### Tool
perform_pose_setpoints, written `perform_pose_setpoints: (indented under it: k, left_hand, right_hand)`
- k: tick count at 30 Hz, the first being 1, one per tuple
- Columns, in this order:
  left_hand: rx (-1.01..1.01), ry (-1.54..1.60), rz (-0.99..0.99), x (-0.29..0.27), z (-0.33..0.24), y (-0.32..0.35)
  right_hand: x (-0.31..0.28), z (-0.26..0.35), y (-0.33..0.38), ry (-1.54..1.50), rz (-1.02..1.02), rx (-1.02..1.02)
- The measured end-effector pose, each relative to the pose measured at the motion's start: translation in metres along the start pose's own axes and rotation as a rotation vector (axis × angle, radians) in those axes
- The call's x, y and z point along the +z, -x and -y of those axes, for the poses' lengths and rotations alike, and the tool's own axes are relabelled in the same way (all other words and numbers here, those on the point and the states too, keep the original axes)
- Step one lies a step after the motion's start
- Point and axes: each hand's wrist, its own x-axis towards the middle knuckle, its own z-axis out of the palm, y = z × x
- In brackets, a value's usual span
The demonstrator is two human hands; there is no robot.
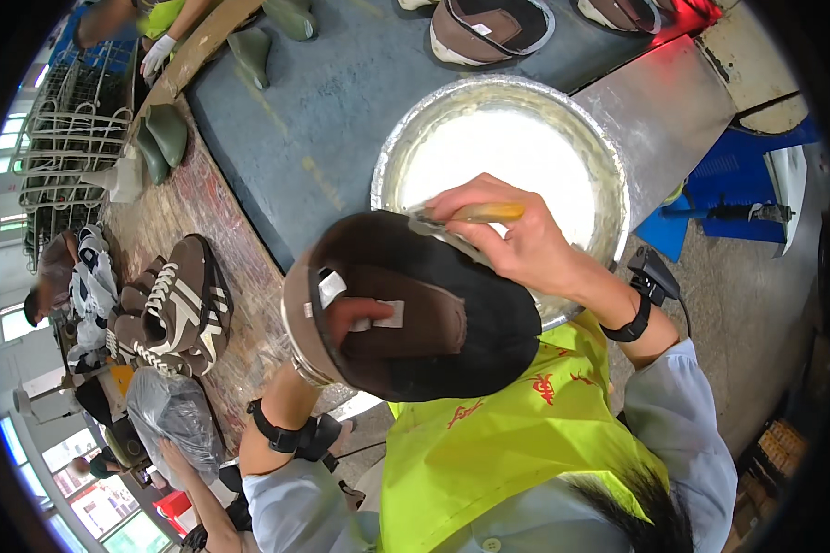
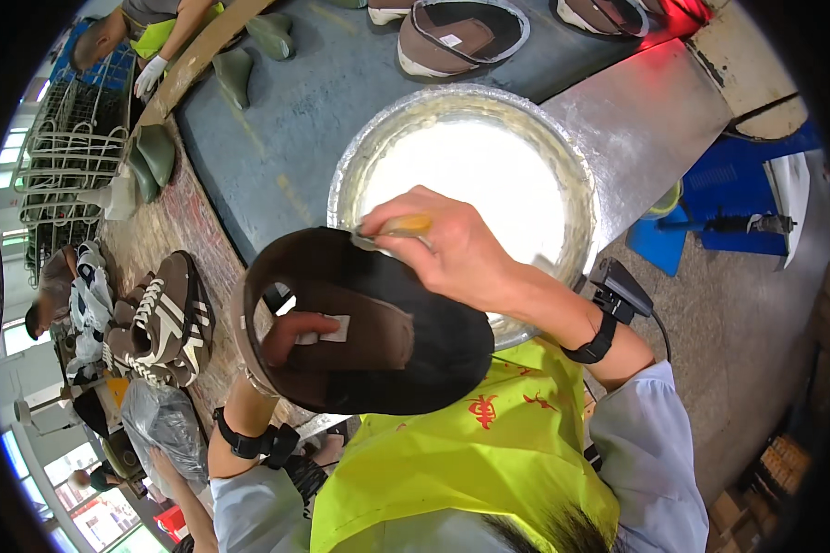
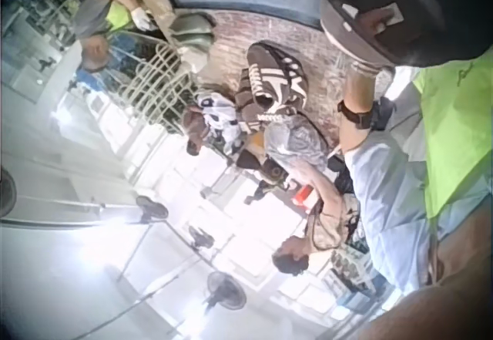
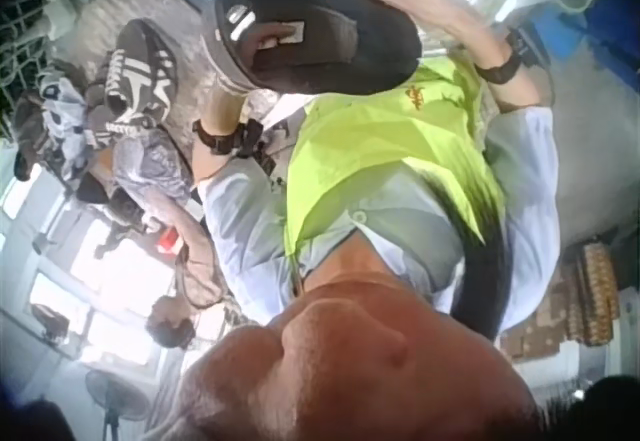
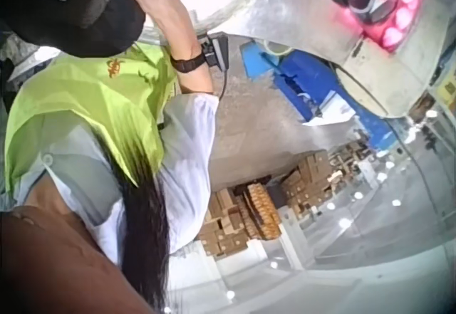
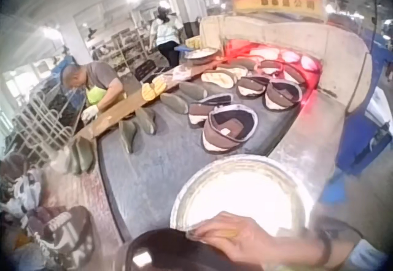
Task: Applying white glue or primer to the inner edges of shoe uppers using a brush.
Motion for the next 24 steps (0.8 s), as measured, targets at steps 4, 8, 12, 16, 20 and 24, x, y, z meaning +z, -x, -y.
perform_pose_setpoints:
  k: [4, 8, 12, 16, 20, 24]
  left_hand:
    - [-0.056, -0.235, 0.116, -0.010, 0.013, -0.004]
    - [-0.152, -0.054, -0.071, -0.026, -0.016, -0.002]
    - [0.272, -0.309, -0.353, -0.022, -0.022, 0.015]
    - [-0.057, -0.010, -0.649, -0.004, -0.042, 0.008]
    - [-0.005, -0.366, -0.783, 0.026, -0.051, 0.007]
    - [0.018, -0.716, -0.810, 0.031, -0.023, 0.009]
  right_hand:
    - [0.000, 0.005, -0.015, 0.064, 0.055, -0.153]
    - [-0.019, -0.005, 0.000, 0.264, 0.165, -0.187]
    - [-0.016, -0.008, 0.026, 0.304, 0.103, -0.039]
    - [0.015, -0.014, 0.049, -0.011, -0.268, 0.312]
    - [0.023, -0.015, 0.053, -0.262, -0.314, 0.637]
    - [0.014, -0.011, 0.046, -0.644, -0.247, 0.948]
